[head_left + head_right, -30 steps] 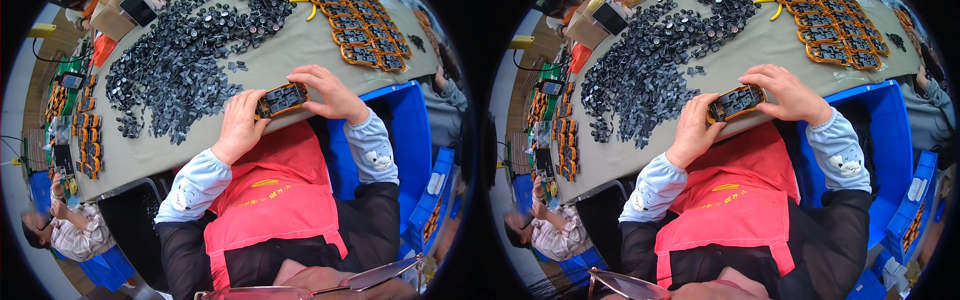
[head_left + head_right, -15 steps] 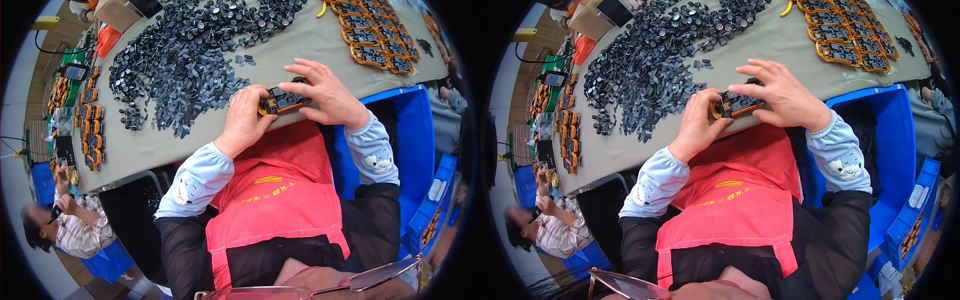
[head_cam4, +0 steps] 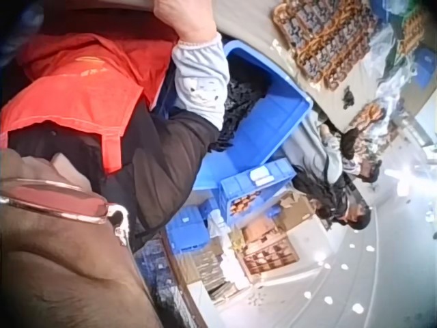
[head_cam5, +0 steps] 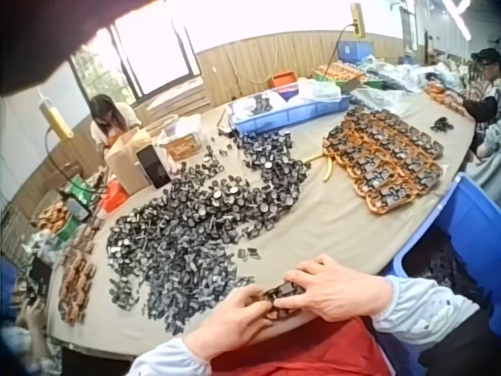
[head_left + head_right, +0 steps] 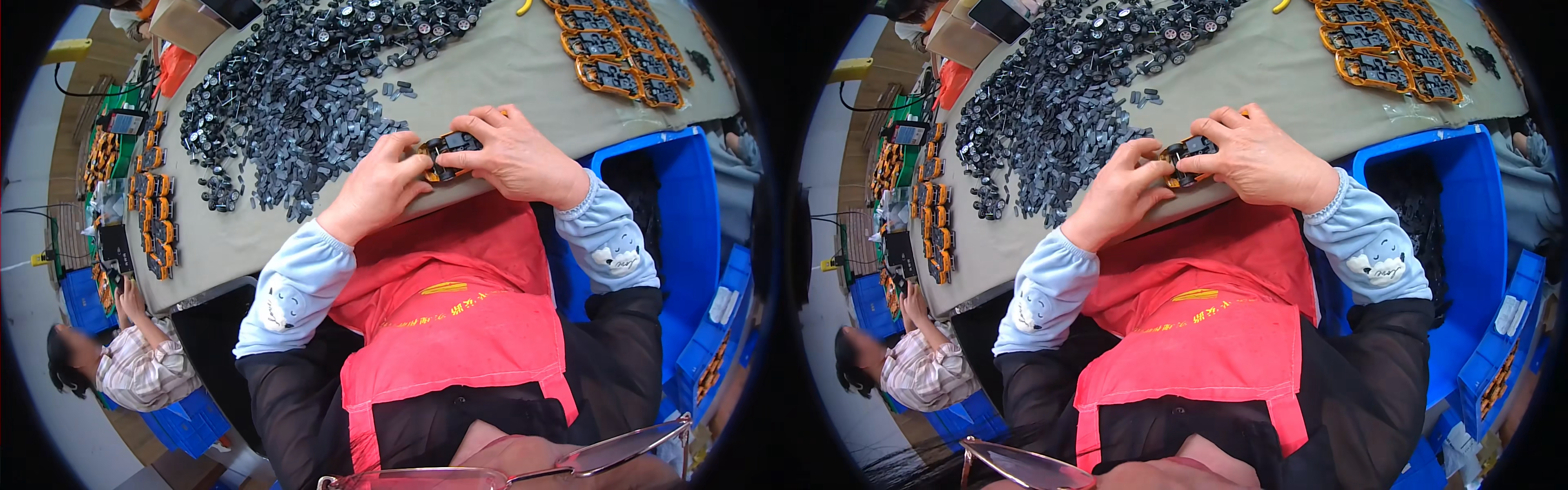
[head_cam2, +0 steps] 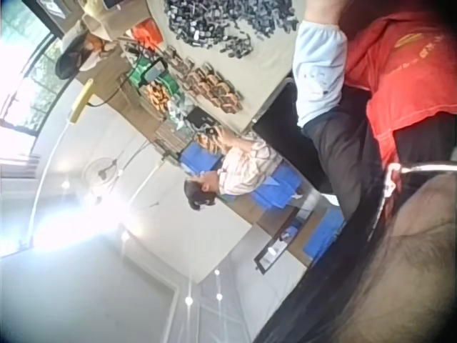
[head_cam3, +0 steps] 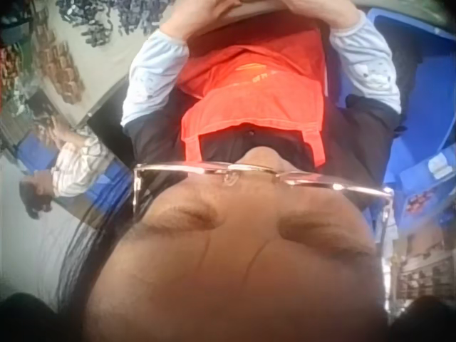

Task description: The person assembles toy cars by retrieving car bodies and base plates, installing wheel axles and covers by hand, and placing the assembled cars onto the table.

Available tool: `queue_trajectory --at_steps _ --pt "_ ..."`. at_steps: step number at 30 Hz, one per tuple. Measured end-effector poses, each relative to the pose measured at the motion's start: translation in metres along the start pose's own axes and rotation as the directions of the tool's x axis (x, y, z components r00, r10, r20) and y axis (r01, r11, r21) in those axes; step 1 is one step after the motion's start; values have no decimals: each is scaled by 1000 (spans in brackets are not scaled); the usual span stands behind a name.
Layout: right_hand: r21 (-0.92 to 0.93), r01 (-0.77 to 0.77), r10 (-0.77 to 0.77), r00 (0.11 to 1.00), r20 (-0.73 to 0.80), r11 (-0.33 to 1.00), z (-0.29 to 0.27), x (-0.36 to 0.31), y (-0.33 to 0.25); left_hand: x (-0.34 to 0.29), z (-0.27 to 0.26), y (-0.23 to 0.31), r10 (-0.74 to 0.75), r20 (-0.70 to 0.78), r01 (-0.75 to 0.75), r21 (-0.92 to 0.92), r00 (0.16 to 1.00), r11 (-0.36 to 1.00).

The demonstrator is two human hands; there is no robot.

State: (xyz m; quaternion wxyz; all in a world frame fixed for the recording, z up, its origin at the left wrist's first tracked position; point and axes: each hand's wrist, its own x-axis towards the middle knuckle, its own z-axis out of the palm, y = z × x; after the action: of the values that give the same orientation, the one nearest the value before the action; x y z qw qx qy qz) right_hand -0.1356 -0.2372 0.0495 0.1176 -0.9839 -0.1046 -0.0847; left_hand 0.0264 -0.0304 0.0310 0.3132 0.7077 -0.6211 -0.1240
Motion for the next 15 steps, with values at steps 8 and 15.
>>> queue_trajectory --at_steps 8,15 --pt "-16 53 -54 998 -42 998 0 1 4 34 -26 -15 464 314 -549 292 828 783" --pt "34 104 -103 994 -22 994 1 2 9 39 -28 -16 586 464 -718 179 664 672"
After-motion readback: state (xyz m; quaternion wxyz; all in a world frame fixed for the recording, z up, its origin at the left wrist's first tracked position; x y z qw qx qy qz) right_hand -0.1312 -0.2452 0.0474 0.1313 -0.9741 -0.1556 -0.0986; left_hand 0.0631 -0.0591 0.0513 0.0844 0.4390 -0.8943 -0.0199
